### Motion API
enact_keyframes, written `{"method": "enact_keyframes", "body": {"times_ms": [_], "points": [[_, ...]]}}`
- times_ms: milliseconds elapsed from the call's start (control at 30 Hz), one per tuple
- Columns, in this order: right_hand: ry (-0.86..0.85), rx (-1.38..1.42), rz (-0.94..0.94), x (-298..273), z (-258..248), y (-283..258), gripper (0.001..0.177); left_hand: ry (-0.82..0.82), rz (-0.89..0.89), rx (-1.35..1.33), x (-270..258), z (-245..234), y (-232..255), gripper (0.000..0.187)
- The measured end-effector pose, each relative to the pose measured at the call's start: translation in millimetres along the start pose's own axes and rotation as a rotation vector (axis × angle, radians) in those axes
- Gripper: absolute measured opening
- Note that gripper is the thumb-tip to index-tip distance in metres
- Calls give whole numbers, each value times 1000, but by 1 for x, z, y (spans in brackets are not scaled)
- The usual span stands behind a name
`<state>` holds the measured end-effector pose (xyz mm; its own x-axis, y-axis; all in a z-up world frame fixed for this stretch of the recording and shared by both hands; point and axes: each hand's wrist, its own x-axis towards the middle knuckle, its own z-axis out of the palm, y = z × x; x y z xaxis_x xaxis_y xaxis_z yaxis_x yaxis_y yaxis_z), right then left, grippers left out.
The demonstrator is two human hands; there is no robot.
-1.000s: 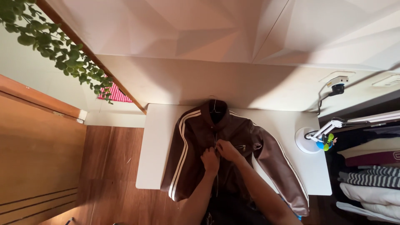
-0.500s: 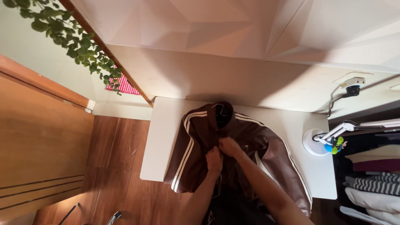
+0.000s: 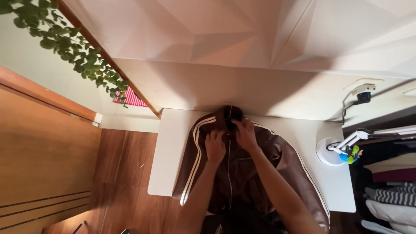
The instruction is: The recorder takes several jackets and shirts from a laundry basket and hangs them inside a wardrobe.
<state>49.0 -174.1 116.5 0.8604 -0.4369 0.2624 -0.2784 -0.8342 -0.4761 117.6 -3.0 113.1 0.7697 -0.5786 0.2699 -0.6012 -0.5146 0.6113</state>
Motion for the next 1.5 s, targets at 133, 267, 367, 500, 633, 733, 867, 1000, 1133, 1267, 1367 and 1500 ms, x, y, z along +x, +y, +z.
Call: {"method": "enact_keyframes", "body": {"times_ms": [133, 267, 367, 500, 633, 733, 867, 1000, 1133, 1267, 1367, 1500], "points": [[-214, -225, 56, 13, 3, -18, 56, -280, 143, 89, 49, 11, -1, 58], [-343, -330, 173, 14, -10, -25, 42, -424, 105, 192, 68, 17, -2, 45], [-305, -236, 205, 6, -31, -24, 31, -412, 65, 175, 70, 15, -1, 20], [-222, -112, 125, -1, -29, -8, 24, -276, 154, 23, 80, 2, 4, 15], [-177, -53, 80, 3, -33, -14, 42, -308, 114, -29, 81, 11, -9, 8], [-139, -31, 115, -1, -1, 22, 39, -317, 135, -166, 82, 16, -24, 10], [75, 141, 267, -5, 15, 47, 28, -319, 162, -284, 84, 7, -38, 20], [-64, 383, 303, -1, -46, -10, 34, -471, 78, -390, 85, -12, -26, 18], [-98, 298, 261, 1, -52, -27, 30, -491, -17, -270, 87, -29, -9, 27], [33, 119, 182, -4, -64, -44, 22, -406, -19, -393, 88, -27, -15, 29], [35, 106, 164, -6, -71, -51, 23, -377, -34, -397, 90, -28, -16, 31], [39, 0, 100, -5, -52, -35, 21, -433, -16, -384, 92, -25, -15, 32]]}}
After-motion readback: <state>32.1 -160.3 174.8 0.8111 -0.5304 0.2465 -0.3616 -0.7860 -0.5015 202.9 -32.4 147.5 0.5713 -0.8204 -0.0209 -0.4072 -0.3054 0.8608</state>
